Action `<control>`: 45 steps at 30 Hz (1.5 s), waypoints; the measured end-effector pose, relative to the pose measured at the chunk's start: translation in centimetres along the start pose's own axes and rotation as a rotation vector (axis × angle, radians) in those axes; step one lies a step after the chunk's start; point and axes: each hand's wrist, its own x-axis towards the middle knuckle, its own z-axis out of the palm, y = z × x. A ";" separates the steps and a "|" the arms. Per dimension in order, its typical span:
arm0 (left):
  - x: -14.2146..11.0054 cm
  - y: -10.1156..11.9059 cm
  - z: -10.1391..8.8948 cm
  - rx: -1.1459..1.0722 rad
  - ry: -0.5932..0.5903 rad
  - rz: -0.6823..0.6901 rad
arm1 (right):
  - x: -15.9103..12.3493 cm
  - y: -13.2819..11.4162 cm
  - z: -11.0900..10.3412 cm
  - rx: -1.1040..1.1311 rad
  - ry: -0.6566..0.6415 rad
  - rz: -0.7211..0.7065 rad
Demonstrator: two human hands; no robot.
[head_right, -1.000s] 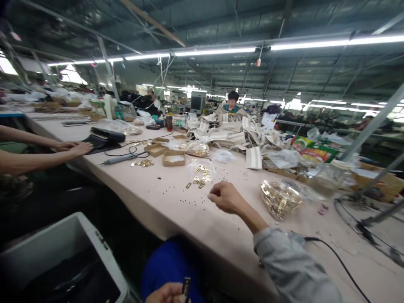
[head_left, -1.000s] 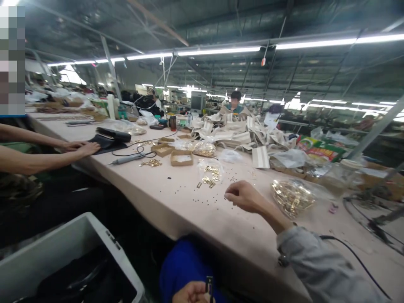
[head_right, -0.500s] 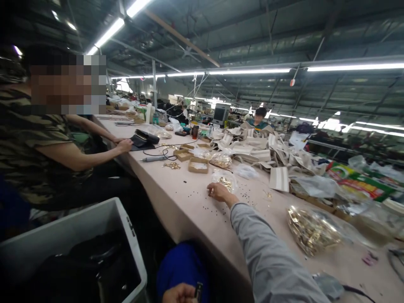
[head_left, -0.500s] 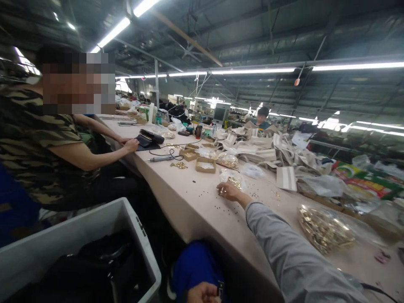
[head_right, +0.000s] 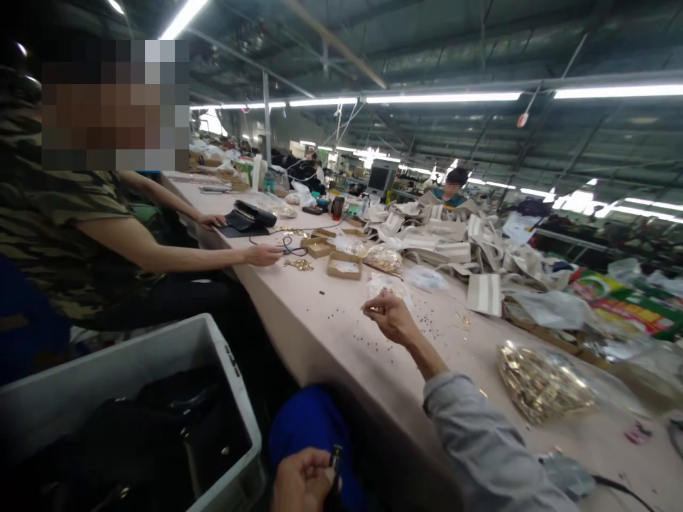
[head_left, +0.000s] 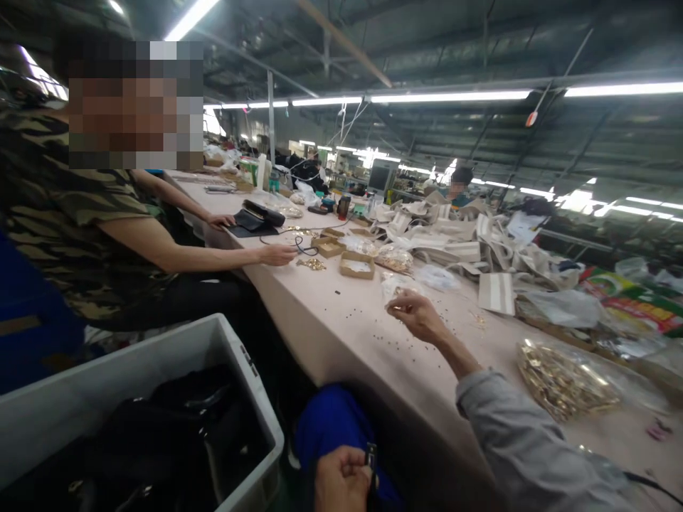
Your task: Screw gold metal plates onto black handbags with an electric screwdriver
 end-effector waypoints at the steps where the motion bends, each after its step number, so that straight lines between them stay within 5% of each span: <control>1: -0.4 0.5 -0.1 0.008 0.002 0.014 | -2.3 -1.2 -0.1 0.134 0.061 -0.003; 7: -1.5 2.5 -0.3 -0.041 -0.011 -0.045 | -17.3 -8.0 1.9 0.608 0.143 0.295; 12: -2.2 2.8 0.1 -0.035 -0.001 -0.007 | -23.4 -9.3 5.3 0.823 0.023 0.354; 24: -2.6 2.7 1.1 0.045 -0.019 0.036 | -23.8 -7.6 9.0 0.927 0.145 0.609; 45: -3.2 2.0 0.7 0.130 -0.040 0.187 | -23.9 -7.4 9.1 0.776 0.120 0.532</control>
